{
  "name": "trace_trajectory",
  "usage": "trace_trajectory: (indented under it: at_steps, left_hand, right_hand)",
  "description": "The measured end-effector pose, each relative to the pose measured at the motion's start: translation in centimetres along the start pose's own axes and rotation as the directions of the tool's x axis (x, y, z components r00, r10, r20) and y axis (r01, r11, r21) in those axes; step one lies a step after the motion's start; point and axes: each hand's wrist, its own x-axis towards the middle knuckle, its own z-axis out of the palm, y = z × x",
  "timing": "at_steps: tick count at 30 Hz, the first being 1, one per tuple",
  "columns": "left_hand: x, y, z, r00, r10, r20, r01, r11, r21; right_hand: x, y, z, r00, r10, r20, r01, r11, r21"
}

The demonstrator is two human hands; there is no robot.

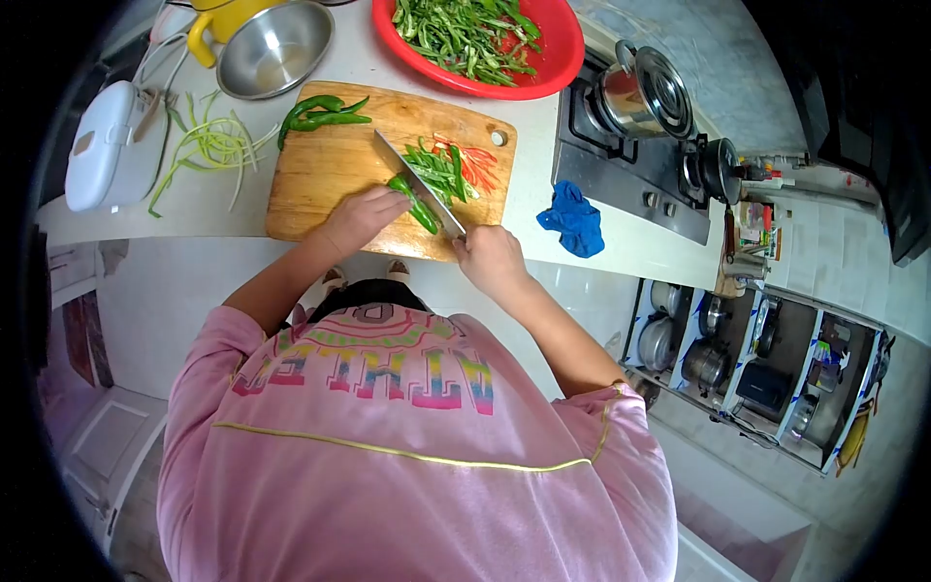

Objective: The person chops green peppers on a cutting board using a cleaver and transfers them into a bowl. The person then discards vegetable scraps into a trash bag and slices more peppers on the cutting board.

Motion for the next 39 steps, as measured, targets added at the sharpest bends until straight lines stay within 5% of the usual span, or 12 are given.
trace_trajectory:
  at_steps: [7, 14, 18, 27, 33, 36, 39]
  left_hand:
    - [0.2, 0.0, 0.1, 1.0, 0.004, -0.007, -0.004, 1.0, 0.005]
    - [0.0, -0.1, 0.4, 1.0, -0.014, -0.023, 0.013, 1.0, -0.023]
    - [0.2, 0.1, 0.1, 1.0, -0.006, -0.025, 0.005, 1.0, -0.015]
    - [0.3, -0.1, 0.0, 0.999, 0.003, -0.046, -0.004, 1.0, -0.006]
    - [0.2, -0.2, 0.4, 0.997, 0.035, -0.073, -0.035, 0.999, -0.003]
    - [0.2, -0.4, 0.1, 0.998, 0.005, -0.068, -0.005, 1.0, 0.007]
    - [0.0, 0.0, 0.1, 0.999, 0.009, -0.052, -0.009, 1.0, 0.0]
  right_hand:
    - [3.8, -1.9, 2.6, 1.0, -0.015, -0.021, 0.014, 0.999, -0.044]
    - [1.6, 0.4, 2.6, 0.971, 0.003, -0.237, 0.031, 0.989, 0.143]
    - [-0.3, -0.4, 0.3, 0.997, 0.058, -0.045, -0.057, 0.998, 0.03]
    - [0.0, 0.7, 1.8, 0.999, 0.033, 0.016, -0.033, 0.999, -0.007]
    - [0.3, 1.5, 3.6, 0.991, 0.04, -0.124, -0.031, 0.997, 0.074]
    - [0.0, 1.6, 3.0, 0.972, 0.066, -0.227, -0.001, 0.962, 0.274]
    - [-0.7, 1.1, 1.6, 0.978, -0.042, -0.205, 0.08, 0.98, 0.18]
